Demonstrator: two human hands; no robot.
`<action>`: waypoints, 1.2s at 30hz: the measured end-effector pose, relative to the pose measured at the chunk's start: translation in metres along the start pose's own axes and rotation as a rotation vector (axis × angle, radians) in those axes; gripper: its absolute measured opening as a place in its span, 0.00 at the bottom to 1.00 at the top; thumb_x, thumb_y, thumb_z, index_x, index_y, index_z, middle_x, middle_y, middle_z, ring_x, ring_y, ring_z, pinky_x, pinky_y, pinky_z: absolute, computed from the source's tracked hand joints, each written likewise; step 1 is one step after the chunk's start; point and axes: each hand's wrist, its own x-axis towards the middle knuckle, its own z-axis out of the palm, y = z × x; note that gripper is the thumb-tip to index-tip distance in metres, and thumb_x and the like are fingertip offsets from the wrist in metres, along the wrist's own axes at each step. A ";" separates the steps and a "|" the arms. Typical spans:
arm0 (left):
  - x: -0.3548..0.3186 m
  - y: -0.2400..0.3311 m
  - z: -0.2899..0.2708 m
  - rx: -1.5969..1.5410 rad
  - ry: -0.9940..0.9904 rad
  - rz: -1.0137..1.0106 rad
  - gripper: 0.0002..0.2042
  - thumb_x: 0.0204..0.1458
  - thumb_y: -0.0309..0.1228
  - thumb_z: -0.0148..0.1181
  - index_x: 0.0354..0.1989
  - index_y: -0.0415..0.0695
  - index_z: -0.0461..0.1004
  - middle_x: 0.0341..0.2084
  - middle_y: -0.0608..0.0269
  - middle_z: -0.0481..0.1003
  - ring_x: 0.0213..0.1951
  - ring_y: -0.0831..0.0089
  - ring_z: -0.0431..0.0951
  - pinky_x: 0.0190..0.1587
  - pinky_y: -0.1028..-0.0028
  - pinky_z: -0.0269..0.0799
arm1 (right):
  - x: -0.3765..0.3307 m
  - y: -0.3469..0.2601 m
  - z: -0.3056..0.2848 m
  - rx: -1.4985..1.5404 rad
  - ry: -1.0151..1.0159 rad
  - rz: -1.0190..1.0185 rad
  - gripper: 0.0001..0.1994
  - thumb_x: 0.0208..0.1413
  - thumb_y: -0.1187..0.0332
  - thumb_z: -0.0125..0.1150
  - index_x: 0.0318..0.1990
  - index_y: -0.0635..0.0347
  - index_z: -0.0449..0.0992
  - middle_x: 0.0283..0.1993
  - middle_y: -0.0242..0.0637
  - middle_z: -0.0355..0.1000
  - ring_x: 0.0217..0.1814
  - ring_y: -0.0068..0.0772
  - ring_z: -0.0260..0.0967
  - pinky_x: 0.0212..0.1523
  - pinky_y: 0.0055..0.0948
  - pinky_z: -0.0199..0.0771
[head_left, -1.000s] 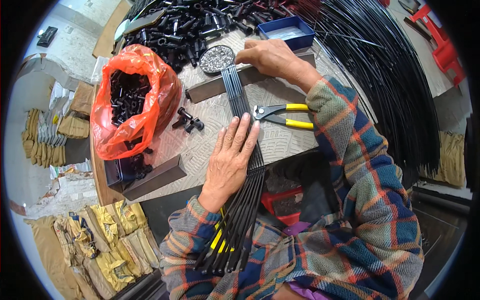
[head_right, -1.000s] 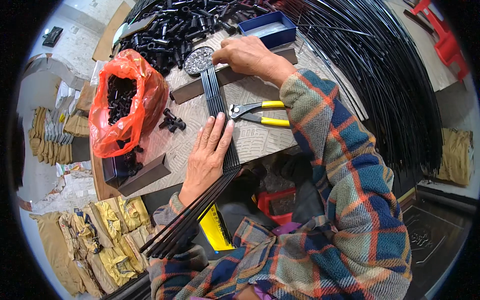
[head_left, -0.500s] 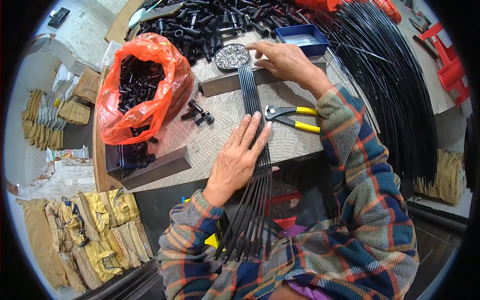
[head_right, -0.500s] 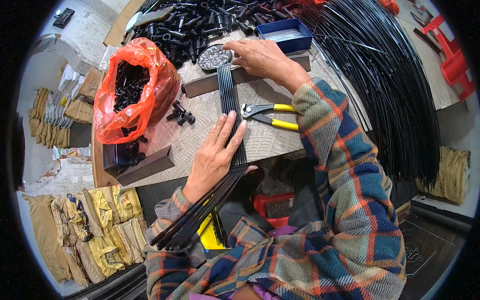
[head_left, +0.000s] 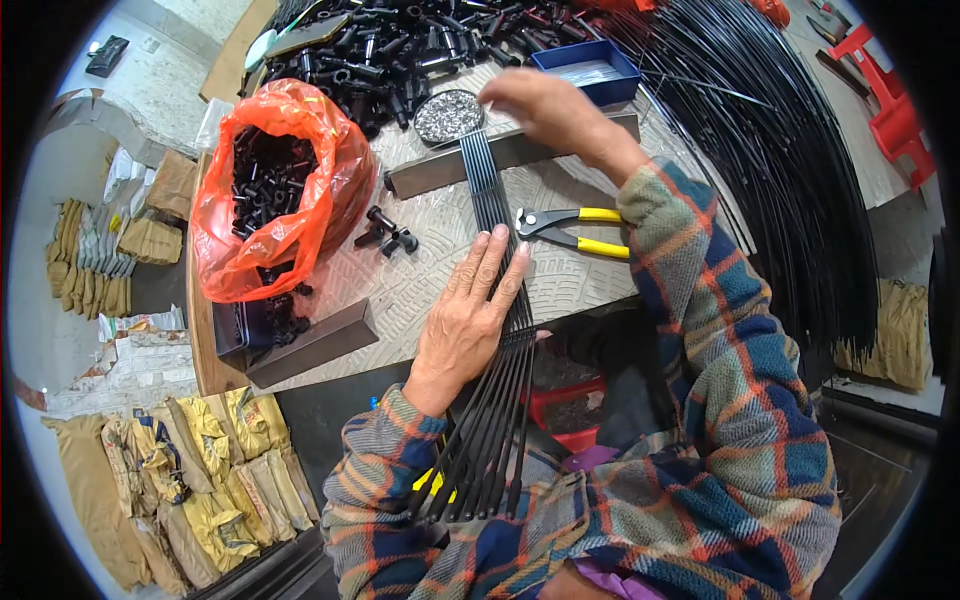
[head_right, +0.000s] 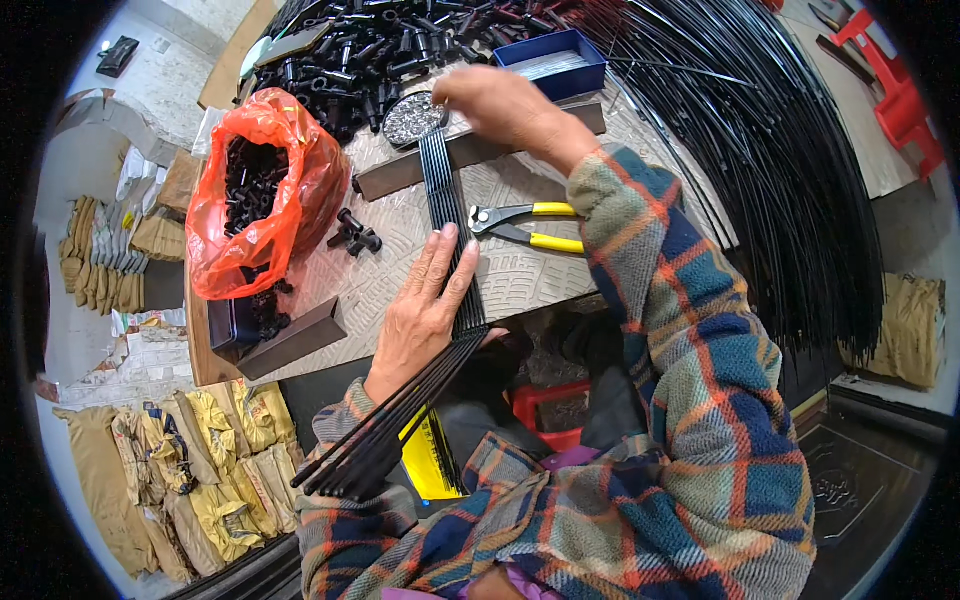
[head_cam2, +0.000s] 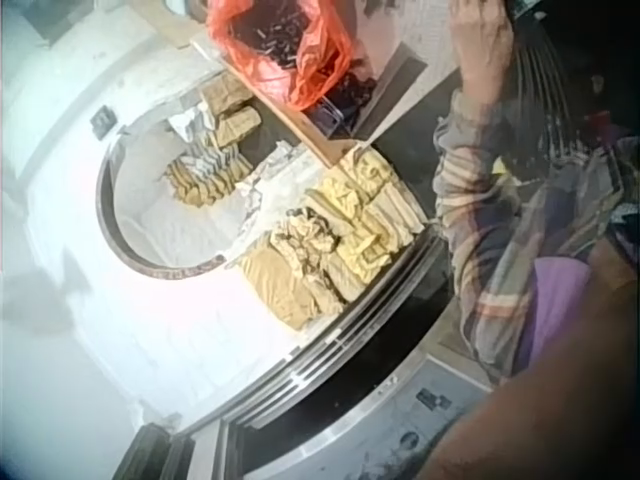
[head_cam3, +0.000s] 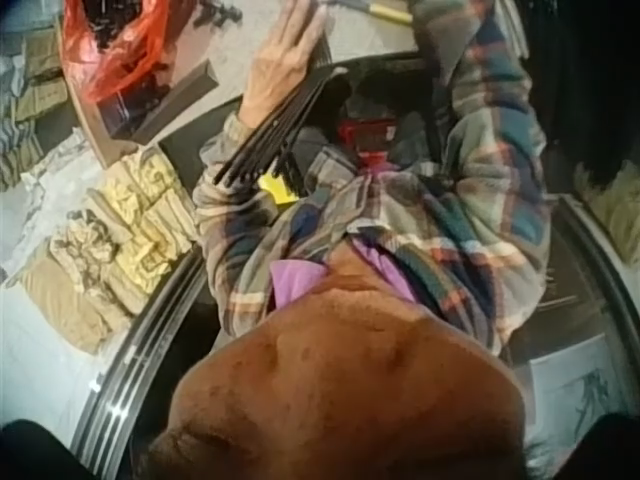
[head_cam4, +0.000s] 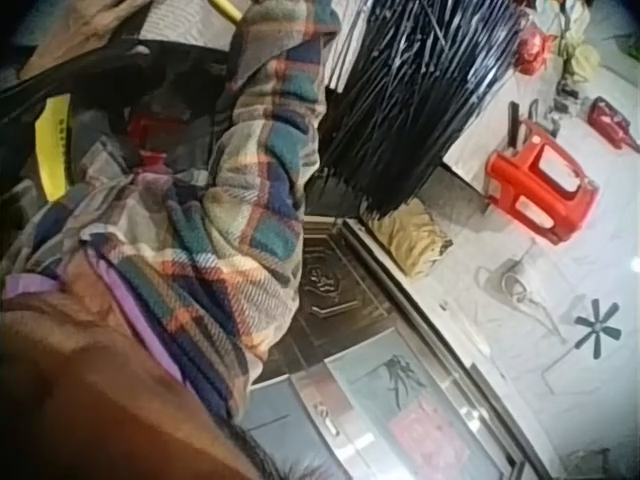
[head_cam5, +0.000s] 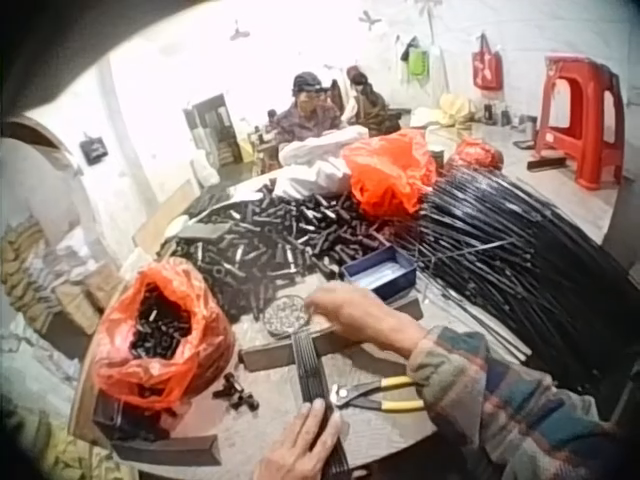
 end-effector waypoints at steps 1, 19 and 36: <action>-0.001 0.000 -0.002 0.040 0.029 -0.019 0.39 0.41 0.53 0.55 0.60 0.42 0.54 0.59 0.47 0.52 0.61 0.52 0.51 0.60 0.62 0.51 | 0.002 0.008 0.002 0.062 0.173 -0.018 0.05 0.49 0.72 0.53 0.34 0.57 0.72 0.32 0.36 0.70 0.36 0.38 0.69 0.36 0.30 0.69; -0.011 0.004 0.000 -0.057 0.023 0.003 0.43 0.37 0.58 0.57 0.57 0.37 0.57 0.58 0.50 0.56 0.60 0.54 0.54 0.59 0.61 0.53 | 0.011 0.077 -0.065 -0.427 -0.555 0.326 0.06 0.38 0.69 0.60 0.27 0.54 0.74 0.30 0.35 0.69 0.36 0.41 0.69 0.32 0.36 0.68; -0.010 0.003 0.002 -0.046 0.041 0.026 0.43 0.38 0.58 0.57 0.56 0.35 0.58 0.56 0.46 0.57 0.59 0.52 0.56 0.58 0.61 0.54 | 0.011 0.079 -0.073 -0.420 -0.289 0.302 0.06 0.47 0.65 0.54 0.33 0.49 0.75 0.32 0.34 0.73 0.38 0.39 0.71 0.34 0.36 0.70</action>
